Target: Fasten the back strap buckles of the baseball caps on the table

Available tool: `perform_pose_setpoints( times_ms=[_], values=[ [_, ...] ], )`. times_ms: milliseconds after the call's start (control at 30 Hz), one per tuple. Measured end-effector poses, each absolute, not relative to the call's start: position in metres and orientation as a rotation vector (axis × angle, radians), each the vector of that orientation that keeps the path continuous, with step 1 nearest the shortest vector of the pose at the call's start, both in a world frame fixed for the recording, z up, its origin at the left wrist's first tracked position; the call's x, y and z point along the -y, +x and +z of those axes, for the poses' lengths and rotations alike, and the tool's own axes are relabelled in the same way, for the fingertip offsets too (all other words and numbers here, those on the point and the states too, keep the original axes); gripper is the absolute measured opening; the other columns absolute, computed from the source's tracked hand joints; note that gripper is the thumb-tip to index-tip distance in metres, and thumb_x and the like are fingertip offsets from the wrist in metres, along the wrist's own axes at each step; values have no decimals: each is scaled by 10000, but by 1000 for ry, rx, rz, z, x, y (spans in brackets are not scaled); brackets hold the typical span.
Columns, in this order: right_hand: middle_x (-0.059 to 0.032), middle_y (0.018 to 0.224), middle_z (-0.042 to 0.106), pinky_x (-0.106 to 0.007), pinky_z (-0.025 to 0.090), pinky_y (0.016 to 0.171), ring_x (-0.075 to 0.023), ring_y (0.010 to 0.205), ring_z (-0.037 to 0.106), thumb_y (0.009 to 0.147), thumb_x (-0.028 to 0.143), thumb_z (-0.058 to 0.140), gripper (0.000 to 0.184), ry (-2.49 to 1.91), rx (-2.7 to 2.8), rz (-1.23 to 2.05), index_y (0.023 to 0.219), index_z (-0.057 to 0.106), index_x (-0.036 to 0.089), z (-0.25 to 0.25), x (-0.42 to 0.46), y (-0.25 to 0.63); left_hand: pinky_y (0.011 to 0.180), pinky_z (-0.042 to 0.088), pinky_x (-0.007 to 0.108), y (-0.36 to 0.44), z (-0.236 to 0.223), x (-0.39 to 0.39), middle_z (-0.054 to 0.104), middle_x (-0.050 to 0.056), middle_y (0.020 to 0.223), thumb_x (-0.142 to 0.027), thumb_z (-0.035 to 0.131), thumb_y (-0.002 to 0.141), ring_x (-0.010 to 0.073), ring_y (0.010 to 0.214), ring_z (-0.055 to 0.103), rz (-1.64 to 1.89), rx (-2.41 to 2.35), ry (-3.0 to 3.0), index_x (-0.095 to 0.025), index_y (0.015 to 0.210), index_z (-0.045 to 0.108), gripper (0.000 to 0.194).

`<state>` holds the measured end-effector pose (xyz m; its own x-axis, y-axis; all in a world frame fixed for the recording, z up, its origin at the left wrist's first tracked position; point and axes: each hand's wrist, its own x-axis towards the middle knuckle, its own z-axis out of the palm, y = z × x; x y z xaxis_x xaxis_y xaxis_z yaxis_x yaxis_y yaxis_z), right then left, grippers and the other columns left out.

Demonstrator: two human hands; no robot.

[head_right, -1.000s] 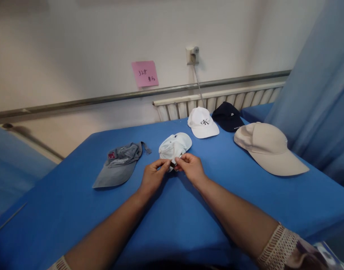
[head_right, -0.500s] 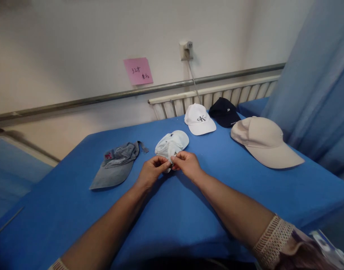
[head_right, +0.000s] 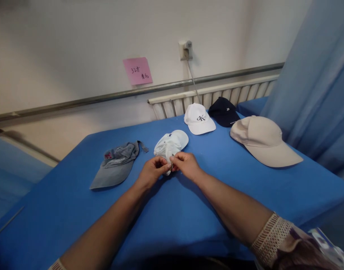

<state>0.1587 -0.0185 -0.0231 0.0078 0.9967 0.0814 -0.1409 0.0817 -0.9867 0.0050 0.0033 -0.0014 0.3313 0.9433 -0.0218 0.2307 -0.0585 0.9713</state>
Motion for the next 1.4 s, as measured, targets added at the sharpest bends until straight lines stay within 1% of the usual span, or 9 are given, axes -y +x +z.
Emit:
perform_pose_setpoints(
  times_ms=[167, 300, 433, 533, 667, 767, 1033, 1233, 1400],
  values=[
    [21, 498, 573, -239, 413, 498, -110, 469, 507, 745, 583, 618, 433, -1038, 1079, 1203, 578, 585, 185, -29, 16, 157, 650, 409, 264, 3, 0, 3, 611, -7, 713, -352, 760, 628, 142, 677, 544, 936, -1226, 1859, -184, 733, 576, 270],
    [24, 554, 583, -231, 416, 522, -109, 515, 515, 716, 556, 670, 388, -989, 1040, 1290, 636, 623, 179, -29, 19, 154, 676, 405, 281, 3, 3, 8, 639, 6, 785, -361, 763, 632, 167, 723, 563, 1010, -1345, 2022, -204, 818, 595, 296],
    [-23, 741, 684, -232, 467, 588, -132, 633, 623, 691, 425, 744, 284, -873, 795, 1491, 794, 665, 172, -24, 22, 152, 694, 428, 277, 2, 5, 7, 648, 20, 775, -313, 678, 719, 159, 717, 585, 1055, -1357, 1999, -185, 820, 613, 176],
    [-38, 844, 702, -206, 471, 588, -122, 687, 652, 718, 297, 738, 240, -750, 617, 1596, 909, 667, 169, -21, 23, 155, 678, 437, 267, 1, 4, 5, 651, 20, 769, -311, 680, 721, 150, 697, 588, 1054, -1310, 1962, -180, 827, 623, 178],
    [-9, 841, 697, -201, 487, 582, -112, 683, 651, 705, 157, 729, 367, -613, 457, 1628, 1048, 607, 208, -18, 22, 160, 659, 439, 258, 1, 0, 4, 638, 14, 742, -349, 698, 719, 138, 669, 575, 1016, -1251, 1920, -175, 837, 620, 224],
    [17, 793, 676, -190, 486, 547, -98, 629, 625, 714, 126, 717, 445, -554, 428, 1627, 1115, 562, 241, -15, 21, 163, 652, 445, 256, 3, -3, 5, 631, 10, 732, -347, 695, 723, 131, 655, 566, 1019, -1208, 1852, -173, 840, 614, 224],
    [-4, 724, 648, -179, 511, 514, -85, 559, 580, 726, 59, 705, 155, -642, 299, 1659, 818, 638, 164, -26, 17, 161, 712, 456, 281, 3, -8, 5, 653, 27, 814, -332, 689, 731, 152, 732, 585, 1043, -1266, 1939, -179, 881, 620, 225],
    [-37, 735, 663, -204, 547, 584, -111, 637, 630, 815, 85, 635, 63, -594, 189, 1808, 832, 647, 145, -29, 18, 159, 702, 454, 270, 0, -14, -2, 651, 27, 824, -362, 671, 750, 147, 728, 583, 1056, -1293, 1940, -175, 897, 616, 244],
    [16, 703, 633, -162, 501, 548, -68, 568, 583, 775, 113, 695, 107, -563, 274, 1816, 847, 636, 165, -27, 17, 160, 706, 460, 263, 1, -17, -2, 649, 30, 815, -367, 676, 755, 147, 737, 590, 1005, -1203, 1873, -162, 905, 623, 259]
  ],
)
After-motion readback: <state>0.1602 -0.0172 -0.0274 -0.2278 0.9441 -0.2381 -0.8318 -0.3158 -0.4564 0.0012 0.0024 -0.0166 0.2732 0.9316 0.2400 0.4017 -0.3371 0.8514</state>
